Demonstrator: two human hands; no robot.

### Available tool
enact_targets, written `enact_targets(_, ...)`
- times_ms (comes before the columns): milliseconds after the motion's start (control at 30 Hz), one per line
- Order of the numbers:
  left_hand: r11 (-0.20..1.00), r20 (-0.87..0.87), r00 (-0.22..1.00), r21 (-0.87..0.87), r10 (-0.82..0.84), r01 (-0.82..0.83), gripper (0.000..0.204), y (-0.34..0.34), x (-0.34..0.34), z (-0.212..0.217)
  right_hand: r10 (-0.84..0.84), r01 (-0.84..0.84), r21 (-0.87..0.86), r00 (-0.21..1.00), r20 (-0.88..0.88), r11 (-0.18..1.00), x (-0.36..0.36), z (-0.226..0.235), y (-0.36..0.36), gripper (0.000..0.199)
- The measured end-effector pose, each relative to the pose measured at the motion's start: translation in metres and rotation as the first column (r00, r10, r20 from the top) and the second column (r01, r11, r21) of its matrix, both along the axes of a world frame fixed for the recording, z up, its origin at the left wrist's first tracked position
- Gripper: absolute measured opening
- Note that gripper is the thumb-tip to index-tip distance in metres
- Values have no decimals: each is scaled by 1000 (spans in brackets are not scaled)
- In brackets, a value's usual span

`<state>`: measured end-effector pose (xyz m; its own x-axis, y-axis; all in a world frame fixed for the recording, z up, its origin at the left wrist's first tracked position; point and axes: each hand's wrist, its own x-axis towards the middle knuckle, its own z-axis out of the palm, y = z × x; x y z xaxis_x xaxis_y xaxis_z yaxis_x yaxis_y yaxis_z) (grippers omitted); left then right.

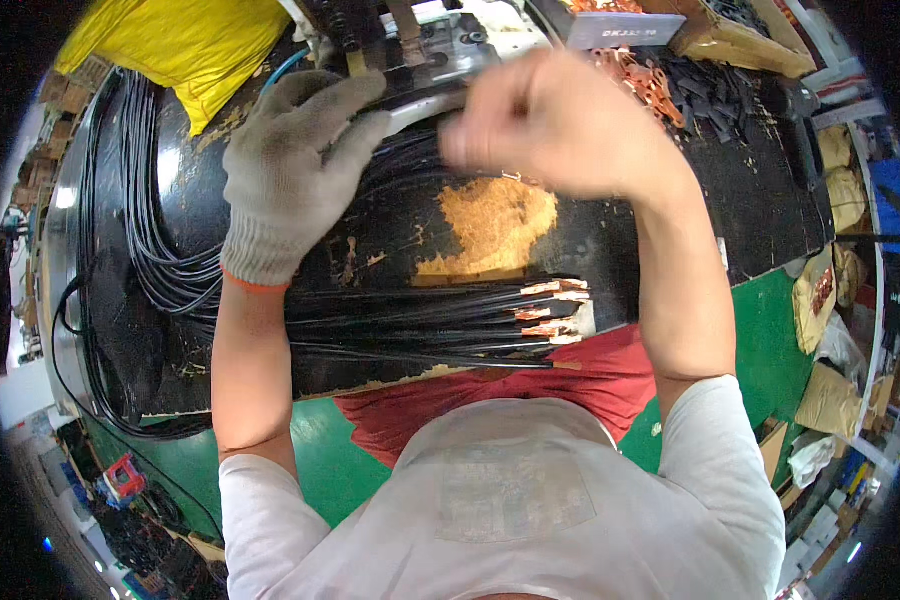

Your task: The person aligns a bundle of stripped cables on the workbench and attaches metal terminal connectors to the ends of the cables, crimping each connector in place using a benchtop crimping machine.

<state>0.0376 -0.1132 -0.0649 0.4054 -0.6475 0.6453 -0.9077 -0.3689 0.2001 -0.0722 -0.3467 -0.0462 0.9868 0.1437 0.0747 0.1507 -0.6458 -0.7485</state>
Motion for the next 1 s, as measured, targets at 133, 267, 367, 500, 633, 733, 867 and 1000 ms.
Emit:
enact_targets(133, 797, -482, 849, 416, -216, 439, 24, 19, -19, 19, 456, -567, -265, 805, -380, 780, -20, -2, 37, 27)
enact_targets(267, 448, -584, 812, 726, 0, 522, 19, 14, -41, 27, 479, -590, -314, 799, -364, 744, -19, -8, 46, 30)
enact_targets(367, 520, -616, 786, 656, -51, 547, 19, 17, -35, 26, 469, -525, -265, 848, -249, 809, -19, -11, 33, 34)
enact_targets(500, 811, -619, 783, 487, 59, 324, 18, 22, -16, 43, 219, -234, -365, 972, -83, 901, -13, -1, -7, 34)
enact_targets(633, 926, -470, 882, 323, -24, 197, 21, 17, -11, 28, 85, -80, 46, 988, -130, 996, -9, 5, -15, 39)
enact_targets(733, 984, -474, 870, 38, -136, 175, 22, -2, -19, 7, 39, -31, 173, 998, -46, 984, -4, -2, -3, 42)
enact_targets(867, 985, -549, 826, 34, -124, 170, 25, -14, -24, 6, -6, 67, 394, 988, -154, 917, -3, 5, -7, 41)
enact_targets(1000, 987, -237, 971, 145, -27, 63, 23, -13, -22, 9, -137, 204, 380, 971, -196, 902, 0, 5, -1, 37)
